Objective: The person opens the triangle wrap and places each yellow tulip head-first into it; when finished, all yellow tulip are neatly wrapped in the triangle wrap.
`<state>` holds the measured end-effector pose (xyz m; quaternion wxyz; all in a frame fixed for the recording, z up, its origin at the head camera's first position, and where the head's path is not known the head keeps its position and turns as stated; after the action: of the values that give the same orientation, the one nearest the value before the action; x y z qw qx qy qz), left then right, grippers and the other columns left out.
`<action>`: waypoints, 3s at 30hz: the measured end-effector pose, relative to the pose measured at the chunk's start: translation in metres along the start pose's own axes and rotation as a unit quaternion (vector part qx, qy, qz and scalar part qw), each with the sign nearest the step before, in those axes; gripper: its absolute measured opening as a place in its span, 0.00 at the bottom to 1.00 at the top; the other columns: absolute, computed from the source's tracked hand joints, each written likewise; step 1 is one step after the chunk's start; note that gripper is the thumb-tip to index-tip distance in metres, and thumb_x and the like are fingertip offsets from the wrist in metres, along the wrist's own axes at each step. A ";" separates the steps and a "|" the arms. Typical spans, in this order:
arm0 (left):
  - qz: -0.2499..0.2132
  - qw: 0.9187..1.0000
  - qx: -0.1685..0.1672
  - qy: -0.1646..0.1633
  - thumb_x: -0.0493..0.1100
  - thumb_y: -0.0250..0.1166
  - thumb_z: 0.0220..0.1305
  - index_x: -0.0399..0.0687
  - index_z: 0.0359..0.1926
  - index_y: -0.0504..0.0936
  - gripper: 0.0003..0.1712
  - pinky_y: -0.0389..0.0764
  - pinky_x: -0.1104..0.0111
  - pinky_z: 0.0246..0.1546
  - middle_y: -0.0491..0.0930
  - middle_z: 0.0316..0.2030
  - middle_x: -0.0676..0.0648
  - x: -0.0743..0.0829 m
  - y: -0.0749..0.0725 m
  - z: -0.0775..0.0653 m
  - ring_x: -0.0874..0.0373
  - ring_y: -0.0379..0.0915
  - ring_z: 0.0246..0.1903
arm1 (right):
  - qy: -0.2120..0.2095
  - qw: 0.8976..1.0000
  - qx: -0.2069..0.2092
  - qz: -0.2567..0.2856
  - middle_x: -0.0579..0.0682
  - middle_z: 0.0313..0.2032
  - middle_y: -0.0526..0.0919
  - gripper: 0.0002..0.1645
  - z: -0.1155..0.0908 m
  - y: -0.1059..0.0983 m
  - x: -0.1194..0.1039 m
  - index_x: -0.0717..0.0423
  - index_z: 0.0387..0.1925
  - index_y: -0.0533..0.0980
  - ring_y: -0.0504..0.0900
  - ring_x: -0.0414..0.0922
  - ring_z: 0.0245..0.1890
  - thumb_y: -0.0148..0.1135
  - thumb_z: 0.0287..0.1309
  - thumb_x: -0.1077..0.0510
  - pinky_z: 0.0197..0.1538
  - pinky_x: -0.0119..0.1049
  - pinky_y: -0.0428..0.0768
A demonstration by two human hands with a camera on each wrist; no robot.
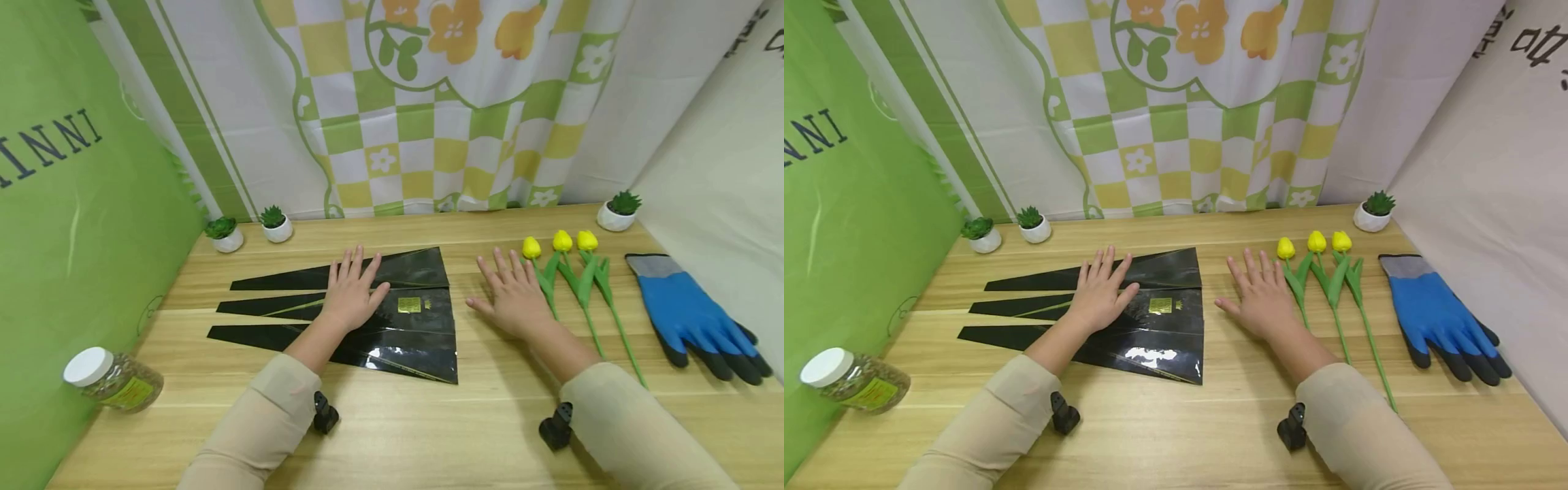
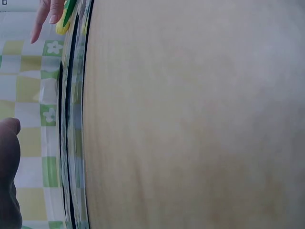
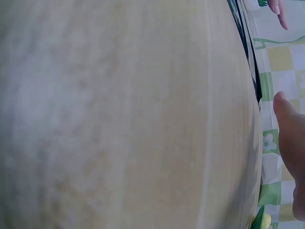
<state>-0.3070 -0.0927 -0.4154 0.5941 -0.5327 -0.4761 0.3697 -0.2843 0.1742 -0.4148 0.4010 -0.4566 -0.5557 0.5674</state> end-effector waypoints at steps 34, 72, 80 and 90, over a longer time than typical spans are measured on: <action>-0.303 0.949 0.080 -0.024 0.47 0.57 0.73 0.47 0.61 0.78 0.20 0.69 0.50 0.66 0.71 0.64 0.42 0.023 0.012 0.055 0.44 0.62 0.68 | 0.119 0.959 0.052 0.253 0.67 0.48 0.80 0.29 -0.073 -0.016 0.077 0.68 0.59 0.72 0.80 0.60 0.45 0.55 0.69 0.48 0.39 0.48 0.81; -0.166 0.981 0.098 0.005 0.47 0.61 0.69 0.48 0.51 0.86 0.15 0.69 0.57 0.66 0.81 0.54 0.44 0.033 0.031 0.068 0.46 0.71 0.60 | 0.194 0.938 0.005 0.287 0.61 0.37 0.83 0.27 -0.087 -0.001 0.094 0.68 0.55 0.74 0.78 0.48 0.32 0.53 0.68 0.48 0.29 0.36 0.73; -0.206 0.973 0.100 0.012 0.48 0.60 0.70 0.49 0.54 0.84 0.16 0.70 0.55 0.66 0.80 0.55 0.45 0.036 0.023 0.063 0.47 0.72 0.60 | 0.204 0.876 0.017 0.436 0.57 0.42 0.81 0.34 -0.070 -0.015 0.085 0.70 0.65 0.65 0.78 0.36 0.31 0.49 0.72 0.45 0.35 0.32 0.84; -0.268 0.956 0.124 0.003 0.47 0.61 0.70 0.48 0.53 0.85 0.16 0.75 0.56 0.60 0.83 0.52 0.45 0.030 0.021 0.051 0.48 0.75 0.55 | 0.190 0.736 0.074 0.646 0.34 0.32 0.82 0.16 -0.032 -0.018 0.069 0.58 0.54 0.62 0.79 0.29 0.33 0.51 0.72 0.56 0.40 0.22 0.83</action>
<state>-0.3466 -0.0466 -0.4317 0.7343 -0.3090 -0.5496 0.2517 -0.2728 0.2501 -0.4007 0.0676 -0.7729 0.0042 0.6308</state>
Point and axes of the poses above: each hand's wrist, its own z-axis towards the middle knuckle, its own y-axis out of the palm, x = y × z, the point moved 8 cm from there along z, towards the middle knuckle
